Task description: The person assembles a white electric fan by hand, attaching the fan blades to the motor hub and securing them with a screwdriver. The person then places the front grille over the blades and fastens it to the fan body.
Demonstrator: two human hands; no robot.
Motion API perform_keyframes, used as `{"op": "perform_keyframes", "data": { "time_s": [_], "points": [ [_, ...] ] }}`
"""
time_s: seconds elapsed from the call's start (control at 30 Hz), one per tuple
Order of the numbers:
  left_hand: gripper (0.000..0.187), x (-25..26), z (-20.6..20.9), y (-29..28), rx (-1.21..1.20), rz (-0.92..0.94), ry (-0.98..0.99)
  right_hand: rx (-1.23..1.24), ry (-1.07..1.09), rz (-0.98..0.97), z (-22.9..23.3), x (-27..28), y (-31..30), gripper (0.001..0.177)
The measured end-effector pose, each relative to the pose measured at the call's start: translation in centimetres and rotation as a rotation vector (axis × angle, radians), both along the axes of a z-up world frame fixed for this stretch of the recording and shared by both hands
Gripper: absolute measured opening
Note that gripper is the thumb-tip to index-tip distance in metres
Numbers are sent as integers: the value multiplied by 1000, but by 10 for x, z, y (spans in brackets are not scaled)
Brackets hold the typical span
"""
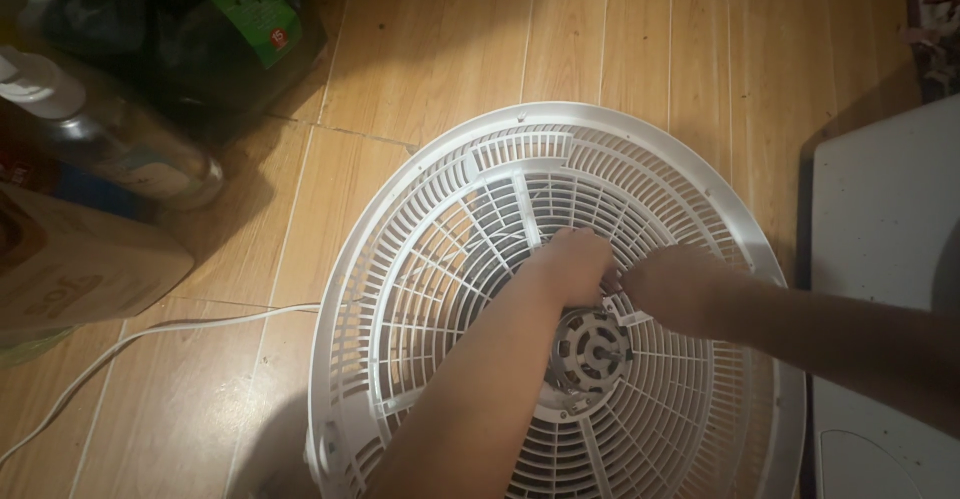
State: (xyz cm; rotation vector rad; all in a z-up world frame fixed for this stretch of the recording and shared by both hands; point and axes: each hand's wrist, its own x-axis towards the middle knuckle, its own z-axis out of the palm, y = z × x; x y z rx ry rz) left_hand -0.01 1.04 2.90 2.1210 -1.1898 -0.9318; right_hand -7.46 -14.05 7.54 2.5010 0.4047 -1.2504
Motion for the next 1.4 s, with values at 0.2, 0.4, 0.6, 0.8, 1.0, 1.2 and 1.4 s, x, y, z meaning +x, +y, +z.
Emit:
{"op": "perform_keyframes", "data": {
  "time_s": [0.2, 0.4, 0.6, 0.8, 1.0, 1.2, 1.4],
  "points": [
    [22, 0, -19, -10, -46, -62, -72, 176, -263, -11, -20, -29, 0, 20],
    [19, -1, -33, -12, -146, -117, -176, -27, 25, -618, -57, -32, -17, 27],
    [28, -1, -34, -15, -138, -119, -134, 62, 29, -589, -82, -29, -40, 27],
    [39, 4, -53, -20, -270, 30, 119, -11, 3, -480, -58, -16, -18, 28],
    [36, 3, -69, -28, -374, 138, 151, 7, -48, -408, -17, -21, 0, 25],
    [34, 2, -58, -24, -357, 200, 188, 21, -99, -250, -9, -21, 4, 18],
    [28, 2, -41, -15, -272, 188, 195, 78, -167, 230, -28, -24, -8, 16]
  ]
}}
